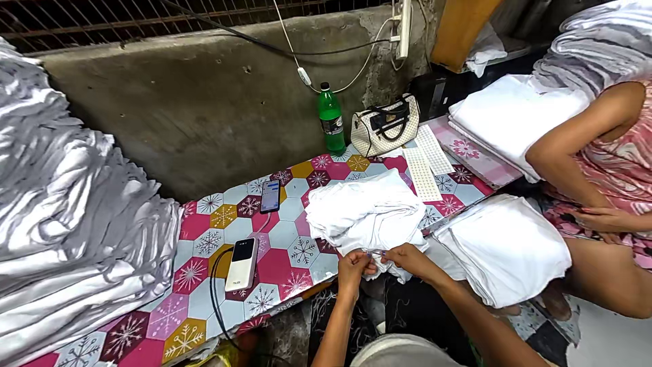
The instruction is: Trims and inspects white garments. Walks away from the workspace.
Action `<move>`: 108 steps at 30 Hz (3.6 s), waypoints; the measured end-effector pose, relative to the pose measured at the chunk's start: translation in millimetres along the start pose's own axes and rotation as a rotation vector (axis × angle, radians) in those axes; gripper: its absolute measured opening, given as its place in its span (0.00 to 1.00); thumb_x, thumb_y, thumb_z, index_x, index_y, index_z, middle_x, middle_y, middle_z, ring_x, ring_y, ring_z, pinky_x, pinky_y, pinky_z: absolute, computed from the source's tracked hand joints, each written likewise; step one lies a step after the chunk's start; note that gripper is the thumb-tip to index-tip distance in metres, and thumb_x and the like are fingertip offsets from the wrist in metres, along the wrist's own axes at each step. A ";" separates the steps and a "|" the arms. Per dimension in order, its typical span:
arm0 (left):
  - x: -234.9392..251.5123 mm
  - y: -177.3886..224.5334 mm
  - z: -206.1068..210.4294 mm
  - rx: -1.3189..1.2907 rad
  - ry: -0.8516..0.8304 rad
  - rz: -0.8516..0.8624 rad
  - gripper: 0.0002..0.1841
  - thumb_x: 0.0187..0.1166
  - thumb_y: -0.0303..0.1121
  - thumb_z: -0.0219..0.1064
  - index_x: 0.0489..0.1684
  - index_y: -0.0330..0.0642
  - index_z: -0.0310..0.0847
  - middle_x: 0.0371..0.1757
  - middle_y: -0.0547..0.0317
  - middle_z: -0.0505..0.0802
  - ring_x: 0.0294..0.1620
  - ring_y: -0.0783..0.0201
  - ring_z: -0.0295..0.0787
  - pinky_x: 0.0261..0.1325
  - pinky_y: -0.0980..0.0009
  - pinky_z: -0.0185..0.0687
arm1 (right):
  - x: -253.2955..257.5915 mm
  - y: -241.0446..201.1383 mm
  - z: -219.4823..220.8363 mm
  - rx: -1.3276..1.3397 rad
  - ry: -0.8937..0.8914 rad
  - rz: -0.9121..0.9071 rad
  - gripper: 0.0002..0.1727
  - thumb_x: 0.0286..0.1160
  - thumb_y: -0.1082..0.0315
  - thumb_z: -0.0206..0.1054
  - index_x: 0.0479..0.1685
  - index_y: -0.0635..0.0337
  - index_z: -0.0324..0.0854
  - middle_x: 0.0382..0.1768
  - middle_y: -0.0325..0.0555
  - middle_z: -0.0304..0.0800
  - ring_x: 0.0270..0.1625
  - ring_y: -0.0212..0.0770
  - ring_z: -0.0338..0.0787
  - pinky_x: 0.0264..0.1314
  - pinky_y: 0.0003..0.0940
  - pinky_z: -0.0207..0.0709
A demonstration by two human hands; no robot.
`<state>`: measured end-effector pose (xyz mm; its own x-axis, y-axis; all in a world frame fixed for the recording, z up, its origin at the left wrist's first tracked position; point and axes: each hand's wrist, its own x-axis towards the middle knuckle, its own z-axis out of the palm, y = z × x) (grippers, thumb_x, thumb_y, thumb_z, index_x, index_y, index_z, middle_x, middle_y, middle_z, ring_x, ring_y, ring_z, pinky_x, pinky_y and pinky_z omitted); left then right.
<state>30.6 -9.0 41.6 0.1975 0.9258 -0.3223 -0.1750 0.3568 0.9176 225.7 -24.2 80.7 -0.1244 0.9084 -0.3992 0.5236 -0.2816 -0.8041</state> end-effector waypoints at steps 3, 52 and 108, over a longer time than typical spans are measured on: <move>-0.3 -2.9 0.7 -0.010 0.014 0.007 0.04 0.79 0.19 0.66 0.40 0.25 0.85 0.28 0.51 0.95 0.25 0.64 0.94 0.34 0.69 0.93 | 9.6 2.5 2.5 -0.038 -0.034 0.033 0.22 0.91 0.53 0.57 0.42 0.59 0.93 0.25 0.39 0.80 0.29 0.33 0.73 0.41 0.38 0.70; 82.8 141.0 -35.0 0.585 0.303 0.704 0.18 0.82 0.24 0.59 0.66 0.22 0.76 0.52 0.33 0.91 0.44 0.50 0.92 0.50 0.55 0.89 | 64.4 -118.7 -56.6 0.411 0.257 -0.259 0.17 0.82 0.68 0.66 0.63 0.68 0.80 0.35 0.38 0.91 0.19 0.20 0.69 0.22 0.20 0.65; 37.0 55.0 -15.0 0.926 0.290 1.096 0.09 0.69 0.20 0.68 0.41 0.30 0.93 0.43 0.43 0.96 0.45 0.51 0.97 0.50 0.60 0.93 | 45.6 -21.9 34.4 -0.276 0.981 -0.677 0.13 0.53 0.70 0.74 0.38 0.68 0.89 0.37 0.58 0.91 0.27 0.52 0.90 0.23 0.50 0.80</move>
<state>13.8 46.8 76.7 0.1599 0.7068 0.6891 0.5845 -0.6303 0.5109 179.6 12.8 65.0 0.1843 0.7273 0.6611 0.7760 0.3051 -0.5520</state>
